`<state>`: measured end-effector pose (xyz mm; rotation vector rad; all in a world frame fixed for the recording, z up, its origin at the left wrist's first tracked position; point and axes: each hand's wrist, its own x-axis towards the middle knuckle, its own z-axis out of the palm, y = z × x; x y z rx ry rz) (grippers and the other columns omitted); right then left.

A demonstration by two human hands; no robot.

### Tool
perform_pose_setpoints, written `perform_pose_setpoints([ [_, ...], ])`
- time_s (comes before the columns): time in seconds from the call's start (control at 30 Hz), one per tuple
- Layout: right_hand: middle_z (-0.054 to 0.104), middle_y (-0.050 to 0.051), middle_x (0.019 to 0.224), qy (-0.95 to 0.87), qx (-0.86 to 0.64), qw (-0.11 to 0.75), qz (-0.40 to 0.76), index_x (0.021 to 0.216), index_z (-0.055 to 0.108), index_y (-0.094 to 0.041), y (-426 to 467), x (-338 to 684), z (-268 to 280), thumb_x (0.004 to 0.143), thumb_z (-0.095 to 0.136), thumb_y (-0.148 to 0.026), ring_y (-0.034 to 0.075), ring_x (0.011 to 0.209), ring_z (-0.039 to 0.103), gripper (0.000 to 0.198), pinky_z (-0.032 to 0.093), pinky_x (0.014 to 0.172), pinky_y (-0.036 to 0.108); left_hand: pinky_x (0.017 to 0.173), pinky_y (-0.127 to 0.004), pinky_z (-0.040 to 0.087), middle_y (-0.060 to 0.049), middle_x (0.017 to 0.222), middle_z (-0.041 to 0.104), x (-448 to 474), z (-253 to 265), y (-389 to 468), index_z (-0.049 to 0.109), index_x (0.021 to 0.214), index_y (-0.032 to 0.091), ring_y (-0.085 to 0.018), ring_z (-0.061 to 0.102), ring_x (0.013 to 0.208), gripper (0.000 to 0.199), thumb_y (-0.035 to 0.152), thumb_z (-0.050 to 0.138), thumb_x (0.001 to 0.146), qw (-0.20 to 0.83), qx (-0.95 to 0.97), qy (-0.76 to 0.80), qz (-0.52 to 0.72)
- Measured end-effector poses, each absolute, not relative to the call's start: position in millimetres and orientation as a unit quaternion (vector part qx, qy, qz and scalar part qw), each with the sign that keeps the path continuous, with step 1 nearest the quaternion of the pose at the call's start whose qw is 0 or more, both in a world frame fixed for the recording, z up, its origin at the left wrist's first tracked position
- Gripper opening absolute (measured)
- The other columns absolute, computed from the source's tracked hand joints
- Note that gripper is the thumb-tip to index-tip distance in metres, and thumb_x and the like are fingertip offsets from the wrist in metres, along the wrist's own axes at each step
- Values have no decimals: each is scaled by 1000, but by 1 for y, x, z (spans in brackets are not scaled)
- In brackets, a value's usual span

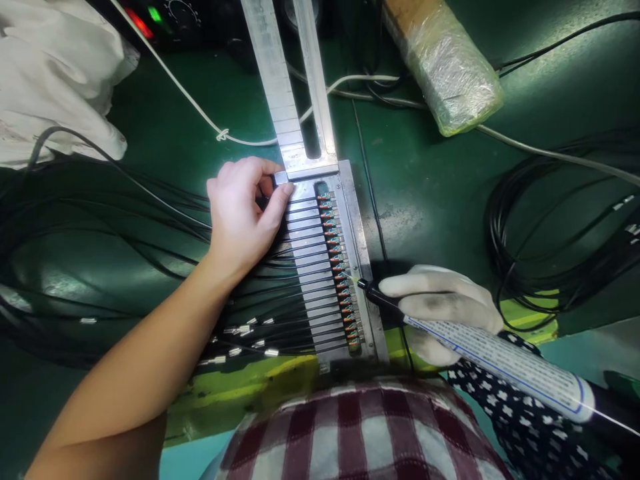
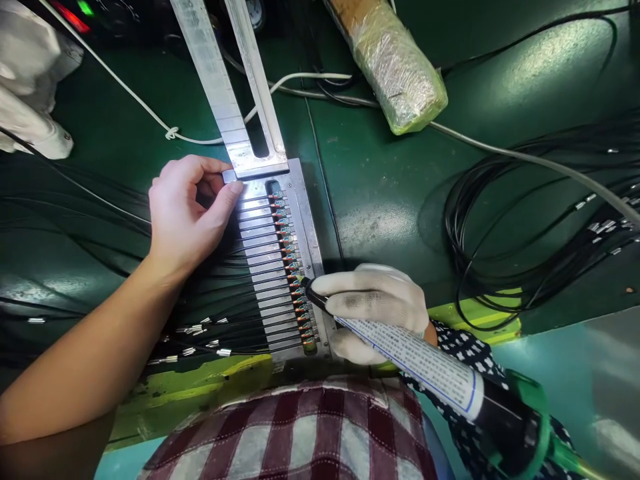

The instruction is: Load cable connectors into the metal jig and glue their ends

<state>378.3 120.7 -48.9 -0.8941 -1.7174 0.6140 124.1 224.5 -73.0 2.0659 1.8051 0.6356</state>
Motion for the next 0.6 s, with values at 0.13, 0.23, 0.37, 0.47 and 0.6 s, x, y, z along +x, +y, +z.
perform_pose_setpoints([
  [0.13,78,7,91,-745,-381,484,257,83,66,-19,119,379,-50,78,69,-17,16,63,72,7,61,56,28,88,-44,45,-1,82,60,124,-72,224,62,102,27,-24,61,93,16,37,57,91,165,721,639,210],
  [0.23,78,7,90,-746,-384,484,247,81,66,-18,121,378,-51,77,69,-18,16,64,72,5,61,58,28,88,-45,46,-1,82,61,124,-71,224,61,102,28,-24,62,93,15,38,57,91,164,722,639,209],
  [0.37,78,7,88,-742,-392,484,246,80,66,-19,122,377,-52,79,67,-17,16,64,73,3,61,57,29,88,-46,46,-1,82,62,124,-72,225,61,101,30,-25,63,94,13,38,57,91,164,719,642,206],
  [0.47,78,7,88,-742,-390,485,250,81,67,-21,122,376,-51,80,66,-17,17,63,72,4,61,55,30,88,-45,46,-2,82,61,124,-72,225,61,101,30,-25,62,94,13,36,58,91,167,719,641,211],
  [0.6,78,7,85,-735,-388,488,267,80,67,-21,123,376,-47,78,66,-14,17,58,71,7,59,50,30,87,-43,44,-1,79,59,123,-75,225,62,101,25,-24,60,90,14,34,60,90,164,726,627,229],
])
